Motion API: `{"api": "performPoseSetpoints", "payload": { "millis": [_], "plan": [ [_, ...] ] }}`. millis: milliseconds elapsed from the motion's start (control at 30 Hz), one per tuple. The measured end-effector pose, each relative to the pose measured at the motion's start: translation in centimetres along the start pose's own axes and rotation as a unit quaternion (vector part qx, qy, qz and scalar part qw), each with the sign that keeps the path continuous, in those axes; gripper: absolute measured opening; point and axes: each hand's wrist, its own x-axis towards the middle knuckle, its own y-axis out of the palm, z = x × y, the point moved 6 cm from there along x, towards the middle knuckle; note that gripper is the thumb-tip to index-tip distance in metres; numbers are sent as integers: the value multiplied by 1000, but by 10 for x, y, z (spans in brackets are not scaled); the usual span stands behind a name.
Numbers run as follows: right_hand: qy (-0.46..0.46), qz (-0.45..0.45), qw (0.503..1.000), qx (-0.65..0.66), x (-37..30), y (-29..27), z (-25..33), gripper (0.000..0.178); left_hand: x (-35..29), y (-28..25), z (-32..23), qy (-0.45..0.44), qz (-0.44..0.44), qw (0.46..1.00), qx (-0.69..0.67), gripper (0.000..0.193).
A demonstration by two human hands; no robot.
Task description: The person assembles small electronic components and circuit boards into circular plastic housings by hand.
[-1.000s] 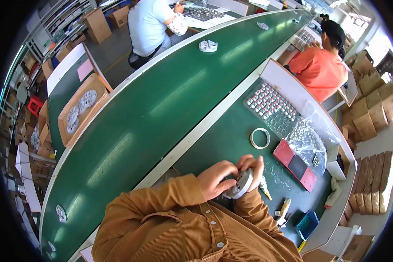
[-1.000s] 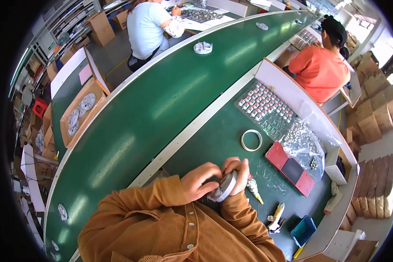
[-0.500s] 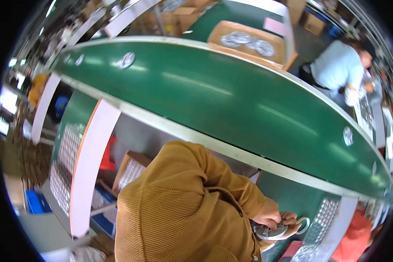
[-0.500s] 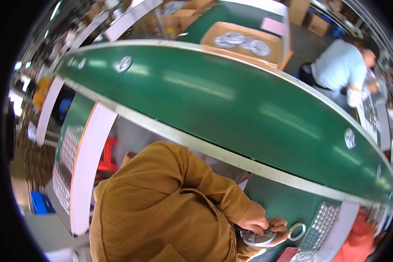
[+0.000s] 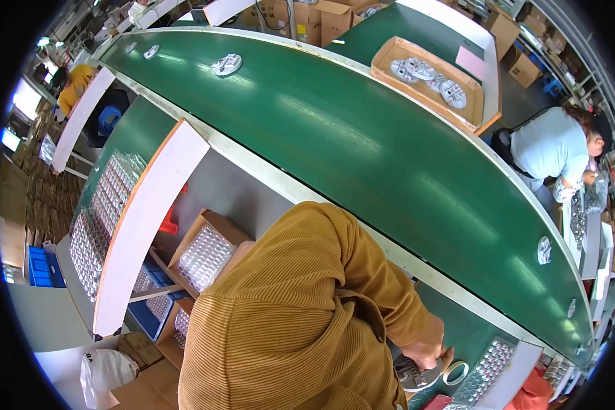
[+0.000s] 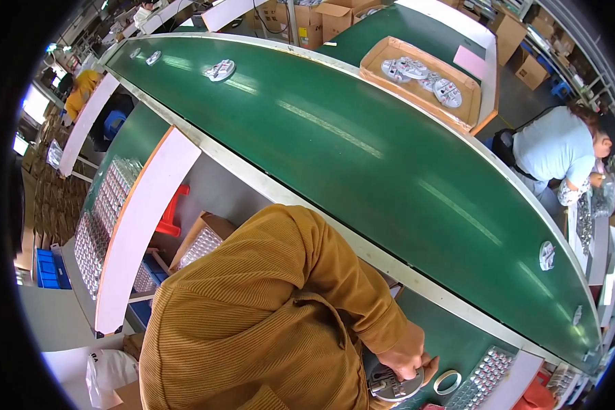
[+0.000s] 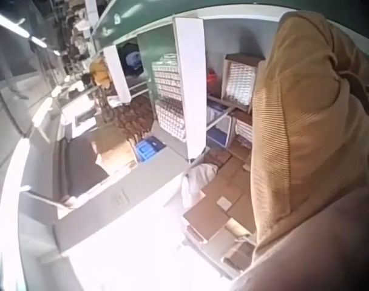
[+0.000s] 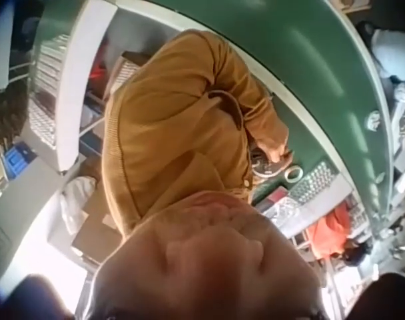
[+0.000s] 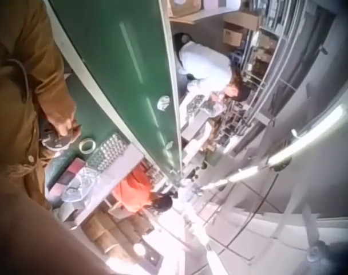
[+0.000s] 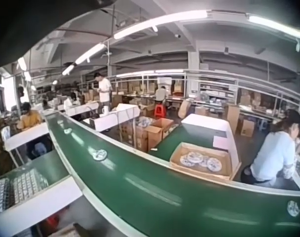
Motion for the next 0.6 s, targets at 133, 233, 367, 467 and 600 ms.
{"api": "performPoseSetpoints", "payload": {
  "millis": [133, 233, 367, 467, 600],
  "plan": [
    [-65, 87, 994, 2, -2, 12, 20, 36, -1, 16, 6, -65, -21, 994, -85, 31],
    [-130, 198, 971, 16, -20, 47, 37, 40, -5, 27, 12, -136, -41, 974, -176, 32],
    [-324, 215, 920, -54, -39, 62, 49, 40, -9, 27, 7, -105, -109, 969, -195, 28],
    [-120, 239, 963, 22, -17, 49, 43, 23, -12, 15, 2, -94, -70, 982, -145, 24],
    [83, 276, 953, 97, -16, 46, 30, 38, -13, 11, -3, -56, -25, 997, -51, 19]
  ]
}}
